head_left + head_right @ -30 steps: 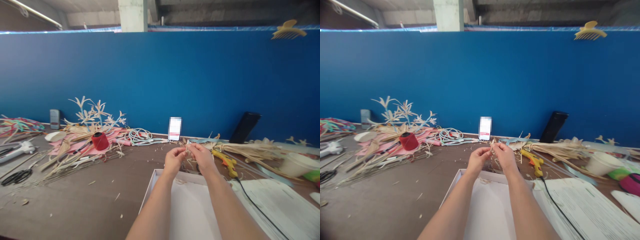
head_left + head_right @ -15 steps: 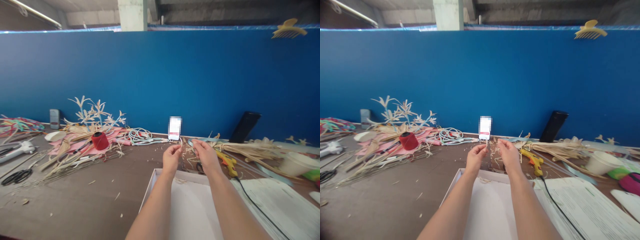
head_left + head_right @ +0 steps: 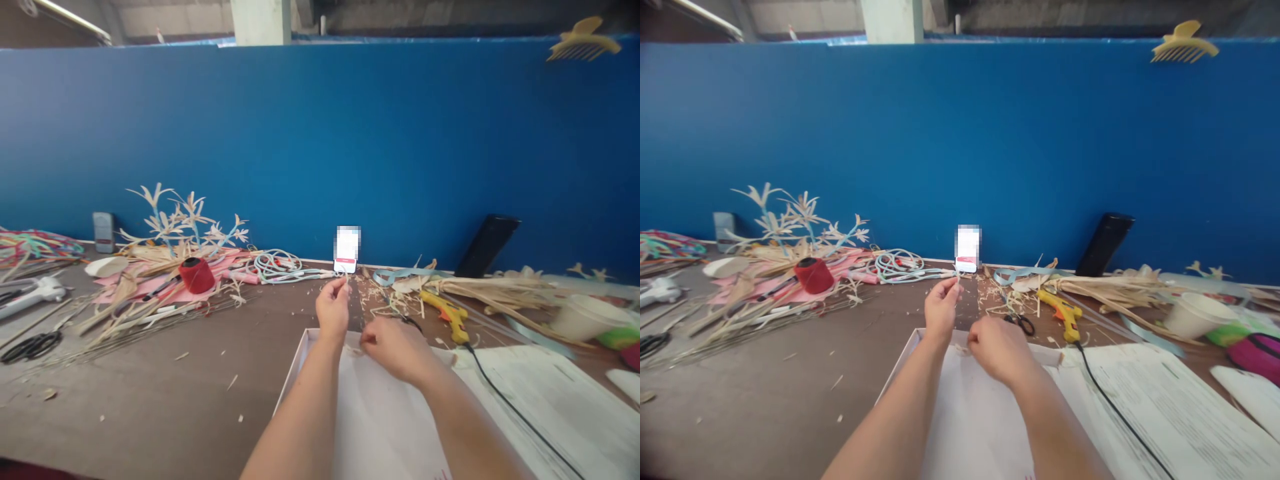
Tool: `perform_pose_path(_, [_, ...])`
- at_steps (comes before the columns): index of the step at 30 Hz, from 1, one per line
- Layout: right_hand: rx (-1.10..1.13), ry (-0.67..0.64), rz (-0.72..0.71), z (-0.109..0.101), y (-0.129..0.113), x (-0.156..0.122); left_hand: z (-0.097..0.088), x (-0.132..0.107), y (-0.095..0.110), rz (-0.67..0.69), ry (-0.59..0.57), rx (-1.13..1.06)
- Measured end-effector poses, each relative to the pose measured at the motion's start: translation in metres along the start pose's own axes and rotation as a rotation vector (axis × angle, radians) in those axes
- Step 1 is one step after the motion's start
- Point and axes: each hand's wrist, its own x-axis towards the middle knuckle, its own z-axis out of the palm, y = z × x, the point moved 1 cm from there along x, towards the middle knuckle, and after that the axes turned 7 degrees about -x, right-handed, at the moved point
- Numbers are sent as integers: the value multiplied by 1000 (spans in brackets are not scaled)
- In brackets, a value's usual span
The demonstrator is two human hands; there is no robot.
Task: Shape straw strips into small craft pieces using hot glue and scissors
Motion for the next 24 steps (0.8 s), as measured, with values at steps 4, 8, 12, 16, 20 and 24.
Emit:
perform_pose_path(4, [-138, 30, -7, 13, -4, -2, 0, 0, 0, -18, -5, -15])
perform_pose_path(8, [-167, -12, -3, 16, -8, 0, 1, 0, 2, -28, -17, -10])
perform_pose_path(12, [-178, -13, -6, 17, -13, -2, 2, -1, 3, -34, -27, -3])
perform_pose_path(16, [-153, 5, -24, 19, -11, -2, 2, -1, 1, -36, -33, -5])
perform_pose_path(20, [5, -32, -14, 17, 0, 1, 2, 0, 0, -42, -33, -8])
perform_pose_path(24, [243, -34, -26, 15, 14, 4, 2, 0, -1, -49, -28, 10])
